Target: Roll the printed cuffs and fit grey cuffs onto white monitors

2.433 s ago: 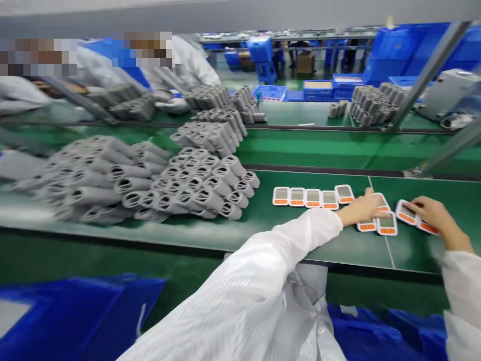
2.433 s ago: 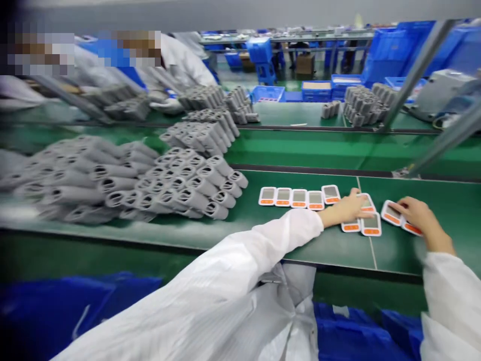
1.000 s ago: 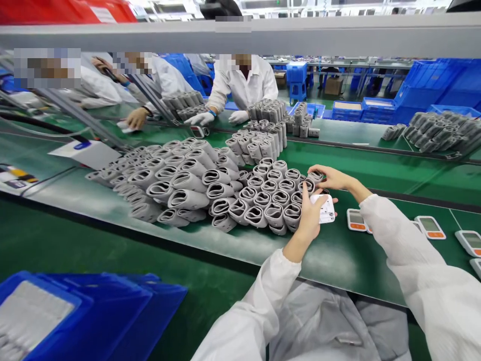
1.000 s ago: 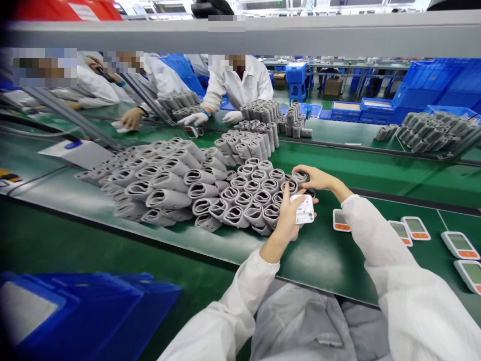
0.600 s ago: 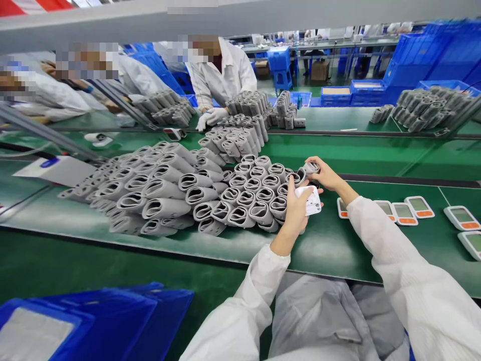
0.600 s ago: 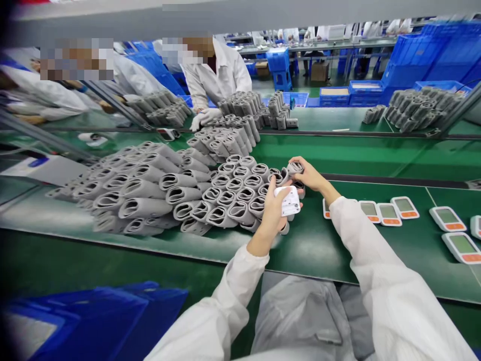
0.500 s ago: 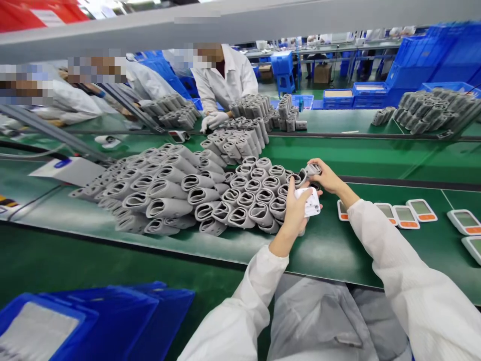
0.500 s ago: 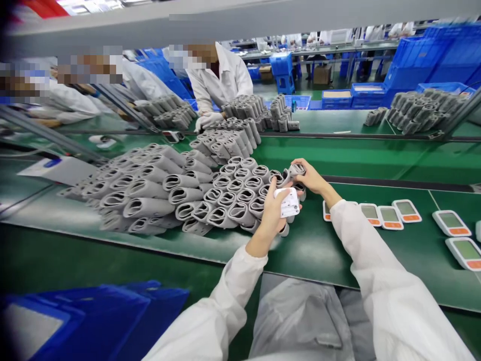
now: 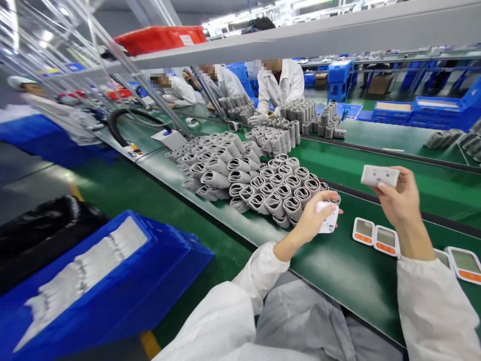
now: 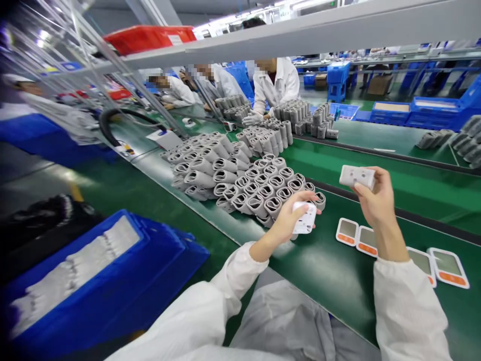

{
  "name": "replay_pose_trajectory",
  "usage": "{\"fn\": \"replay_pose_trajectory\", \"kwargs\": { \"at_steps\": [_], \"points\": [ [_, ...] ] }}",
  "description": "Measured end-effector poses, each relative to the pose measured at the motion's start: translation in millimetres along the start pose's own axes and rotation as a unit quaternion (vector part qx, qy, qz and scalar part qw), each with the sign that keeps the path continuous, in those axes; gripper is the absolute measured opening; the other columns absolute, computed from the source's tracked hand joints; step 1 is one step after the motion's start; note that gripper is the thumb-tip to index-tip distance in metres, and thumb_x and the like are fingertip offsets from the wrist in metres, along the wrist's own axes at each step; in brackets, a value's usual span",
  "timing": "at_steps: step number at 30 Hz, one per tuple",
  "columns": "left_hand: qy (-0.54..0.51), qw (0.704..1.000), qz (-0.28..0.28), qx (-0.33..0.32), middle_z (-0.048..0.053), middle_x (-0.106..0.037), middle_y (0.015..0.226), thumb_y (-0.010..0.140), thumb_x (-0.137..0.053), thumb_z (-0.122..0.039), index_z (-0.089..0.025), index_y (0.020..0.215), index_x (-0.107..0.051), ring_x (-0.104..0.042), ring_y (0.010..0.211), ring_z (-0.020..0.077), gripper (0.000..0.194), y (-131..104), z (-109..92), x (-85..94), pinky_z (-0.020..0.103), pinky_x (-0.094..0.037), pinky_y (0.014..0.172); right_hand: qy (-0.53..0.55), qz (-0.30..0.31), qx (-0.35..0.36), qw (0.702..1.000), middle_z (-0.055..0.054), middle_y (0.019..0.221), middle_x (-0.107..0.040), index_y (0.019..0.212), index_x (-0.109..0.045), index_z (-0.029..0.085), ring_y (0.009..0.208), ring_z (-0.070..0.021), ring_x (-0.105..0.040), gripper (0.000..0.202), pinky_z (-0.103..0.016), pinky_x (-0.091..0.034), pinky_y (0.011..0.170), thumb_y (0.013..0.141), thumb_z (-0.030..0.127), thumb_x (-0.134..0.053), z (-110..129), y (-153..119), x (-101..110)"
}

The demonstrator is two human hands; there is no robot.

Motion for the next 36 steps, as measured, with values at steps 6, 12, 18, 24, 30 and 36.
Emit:
{"fn": "replay_pose_trajectory", "kwargs": {
  "at_steps": [6,12,18,24,30,36],
  "points": [
    [0.018,0.994,0.104,0.023,0.01,-0.076,0.103,0.074,-0.084,-0.091,-0.017,0.116,-0.074,-0.072,0.078,0.0216,0.086,45.8,8.4,-80.2,0.029,-0.06,0.056,-0.143,0.071,0.146,0.976,-0.011,0.156,-0.065,0.12,-0.046,0.035,0.153,-0.0363,-0.063,0.062,-0.065,-0.055,0.125,0.085,0.048,-0.095,66.7,-48.8,-9.7],
    [0.174,0.974,0.098,-0.108,0.003,-0.076,0.091,0.083,-0.088,-0.066,-0.017,0.104,-0.076,-0.067,0.082,0.0182,0.055,82.0,-10.6,-100.7,0.029,-0.055,0.078,-0.166,0.156,0.098,0.969,-0.011,0.168,-0.054,0.131,-0.05,0.036,0.155,-0.0366,-0.059,0.063,-0.059,-0.06,0.119,0.09,0.067,-0.087,70.6,-48.3,1.3],
    [0.337,0.899,0.167,-0.225,0.007,-0.078,0.112,0.08,-0.092,-0.045,-0.019,0.109,-0.077,-0.071,0.105,0.0267,0.042,80.6,-25.1,-97.3,0.038,-0.054,0.098,-0.216,0.163,0.002,0.963,-0.007,0.125,-0.076,0.133,-0.07,0.028,0.111,-0.0291,-0.074,0.053,-0.045,-0.063,0.095,0.098,0.067,-0.079,61.4,-44.0,22.0],
    [0.224,0.961,0.123,-0.103,0.011,-0.079,0.123,0.086,-0.086,-0.051,-0.02,0.12,-0.072,-0.074,0.112,0.0285,0.048,58.4,41.8,-81.4,0.041,-0.058,0.103,-0.116,0.02,-0.072,0.99,-0.004,0.106,-0.073,0.11,-0.066,0.029,0.096,-0.0256,-0.069,0.057,-0.042,-0.061,0.089,0.087,0.077,-0.085,-1.9,-88.7,48.0],
    [-0.046,0.991,0.063,0.106,0.008,-0.074,0.118,0.086,-0.078,-0.058,-0.023,0.118,-0.064,-0.079,0.099,0.0269,0.05,29.5,101.3,-59.5,0.038,-0.066,0.08,-0.014,-0.098,-0.138,0.985,-0.004,0.117,-0.075,0.122,-0.06,0.034,0.11,-0.0279,-0.074,0.068,-0.046,-0.065,0.094,0.082,0.083,-0.084,-49.2,-126.2,60.6],
    [-0.116,0.972,0.094,0.18,0.013,-0.079,0.123,0.09,-0.078,-0.064,-0.022,0.125,-0.064,-0.081,0.101,0.0296,0.057,28.9,120.4,-53.6,0.043,-0.069,0.08,0.017,-0.048,-0.16,0.986,-0.009,0.106,-0.081,0.118,-0.069,0.026,0.086,-0.0258,-0.077,0.067,-0.039,-0.061,0.064,0.091,0.088,-0.072,-46.5,-124.5,53.6]
  ]
}}
Point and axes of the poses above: each hand's wrist, its own y-axis towards the middle knuckle, its own x-axis out of the back of the hand, z = x × y, the point moved 5 cm from there along y, towards the middle knuckle
